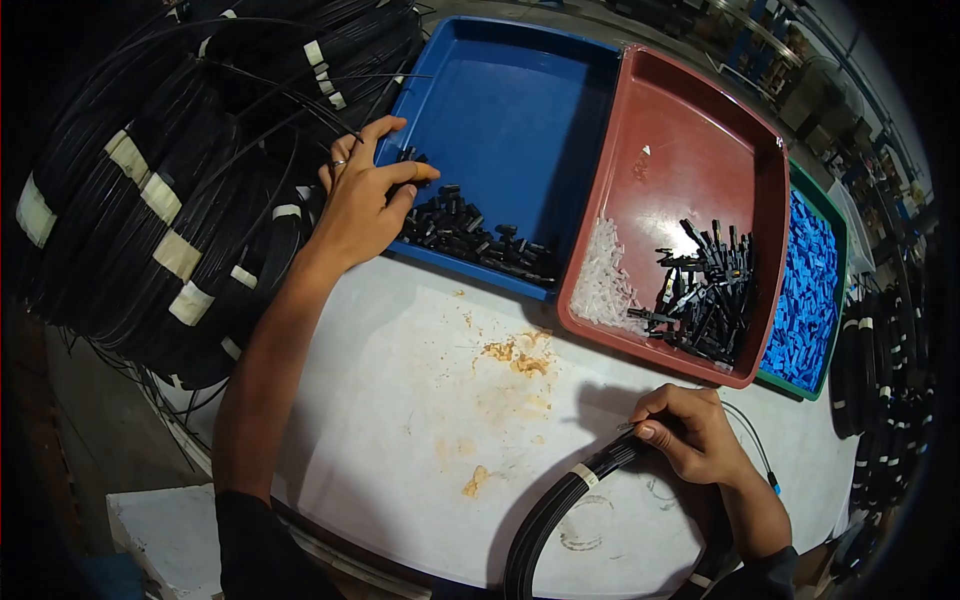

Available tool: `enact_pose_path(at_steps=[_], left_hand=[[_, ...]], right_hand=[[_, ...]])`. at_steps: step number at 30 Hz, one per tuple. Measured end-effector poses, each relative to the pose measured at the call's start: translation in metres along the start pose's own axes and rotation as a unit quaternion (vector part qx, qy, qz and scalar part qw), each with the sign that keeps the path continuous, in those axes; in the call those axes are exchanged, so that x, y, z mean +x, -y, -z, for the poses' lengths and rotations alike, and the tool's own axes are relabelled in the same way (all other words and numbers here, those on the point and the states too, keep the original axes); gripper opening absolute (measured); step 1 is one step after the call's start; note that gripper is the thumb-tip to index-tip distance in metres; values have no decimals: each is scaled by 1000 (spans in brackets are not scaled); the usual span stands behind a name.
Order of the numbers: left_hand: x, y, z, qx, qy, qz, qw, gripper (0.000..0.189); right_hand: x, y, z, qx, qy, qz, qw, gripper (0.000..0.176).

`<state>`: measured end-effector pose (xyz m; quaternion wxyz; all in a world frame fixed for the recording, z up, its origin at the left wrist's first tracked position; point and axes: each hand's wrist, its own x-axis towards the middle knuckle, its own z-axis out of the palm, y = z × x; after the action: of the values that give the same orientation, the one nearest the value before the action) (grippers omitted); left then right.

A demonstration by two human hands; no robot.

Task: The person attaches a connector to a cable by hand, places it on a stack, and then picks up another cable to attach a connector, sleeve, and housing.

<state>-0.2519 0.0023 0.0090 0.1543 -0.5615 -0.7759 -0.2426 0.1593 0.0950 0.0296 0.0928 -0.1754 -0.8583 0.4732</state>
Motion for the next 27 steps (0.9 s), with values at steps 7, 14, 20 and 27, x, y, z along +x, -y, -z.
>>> enact_pose_path(at_steps=[7,14,20,27], left_hand=[[6,4,4,57,-15,0,998,34],[-3,3,-3,17,18,6,1000,24],[3,15,-2,56,-48,16,997,19],[8,20,-2,50,-84,-166,981,21]], right_hand=[[1,2,0,-9,1,-13,1000,12],[2,4,0,-17,0,-11,1000,10],[1,1,0,-2,-4,-26,1000,10],[2,3,0,-4,-4,-14,1000,11]])
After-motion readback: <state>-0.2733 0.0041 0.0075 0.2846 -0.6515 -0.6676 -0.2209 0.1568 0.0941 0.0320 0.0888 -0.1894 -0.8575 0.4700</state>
